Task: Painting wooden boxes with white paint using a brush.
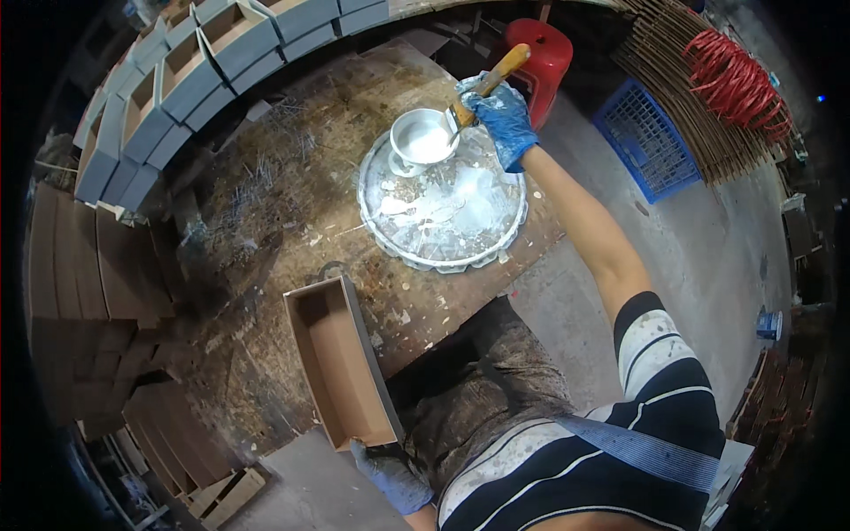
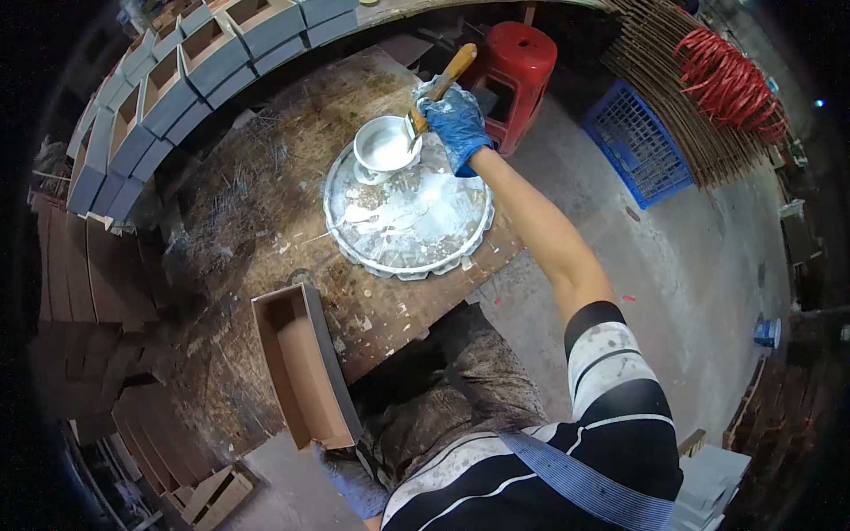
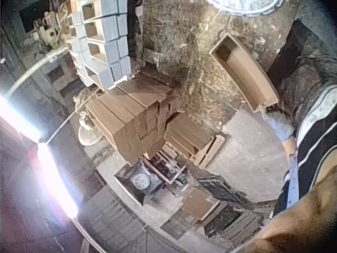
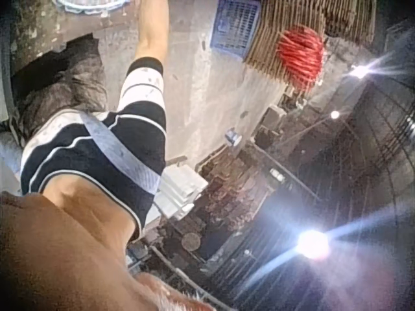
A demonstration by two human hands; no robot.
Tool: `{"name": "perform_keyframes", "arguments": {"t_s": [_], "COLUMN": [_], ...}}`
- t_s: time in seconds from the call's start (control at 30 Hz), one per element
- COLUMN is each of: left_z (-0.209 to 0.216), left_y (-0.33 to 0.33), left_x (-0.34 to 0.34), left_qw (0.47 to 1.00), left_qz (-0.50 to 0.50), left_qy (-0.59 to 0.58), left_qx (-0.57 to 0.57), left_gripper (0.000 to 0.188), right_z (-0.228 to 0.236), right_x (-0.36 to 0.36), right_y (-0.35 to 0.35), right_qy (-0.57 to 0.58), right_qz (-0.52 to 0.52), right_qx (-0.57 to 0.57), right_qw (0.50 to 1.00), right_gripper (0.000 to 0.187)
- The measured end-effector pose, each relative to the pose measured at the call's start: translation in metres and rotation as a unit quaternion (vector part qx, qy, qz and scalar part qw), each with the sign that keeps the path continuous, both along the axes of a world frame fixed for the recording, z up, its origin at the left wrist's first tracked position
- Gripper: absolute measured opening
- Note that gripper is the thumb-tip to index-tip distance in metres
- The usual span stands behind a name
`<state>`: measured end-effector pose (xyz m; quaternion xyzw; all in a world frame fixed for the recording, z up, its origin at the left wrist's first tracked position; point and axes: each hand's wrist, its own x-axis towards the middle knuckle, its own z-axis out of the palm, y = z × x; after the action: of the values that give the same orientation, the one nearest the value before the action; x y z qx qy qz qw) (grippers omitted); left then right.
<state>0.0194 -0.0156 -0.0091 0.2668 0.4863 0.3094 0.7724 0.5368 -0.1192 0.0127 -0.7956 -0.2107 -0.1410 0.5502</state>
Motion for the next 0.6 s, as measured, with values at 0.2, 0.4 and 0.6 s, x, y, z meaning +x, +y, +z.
{"name": "perform_keyframes", "arguments": {"t_s": [0.2, 0.4, 0.6], "left_z": [-0.002, -0.003, -0.003], "left_y": [0.003, 0.006, 0.004], "left_x": [0.0, -0.002, -0.002], "left_qw": [1.0, 1.0, 1.0], "left_qz": [0.001, 0.001, -0.004], "left_qy": [0.015, 0.02, 0.019], "left_qx": [0.006, 0.011, 0.015], "left_gripper": [0.054, 0.054, 0.054], "right_z": [-0.023, -0.012, -0.021], "right_x": [0.008, -0.003, 0.01], "right_y": [0.005, 0.011, -0.016], "right_qy": [0.077, 0.085, 0.076], "right_qz": [0.016, -0.056, -0.027], "right_qx": [0.004, -0.079, 0.001], "right_qw": [0.997, 0.992, 0.997], "right_gripper": [0.017, 0.017, 0.025]}}
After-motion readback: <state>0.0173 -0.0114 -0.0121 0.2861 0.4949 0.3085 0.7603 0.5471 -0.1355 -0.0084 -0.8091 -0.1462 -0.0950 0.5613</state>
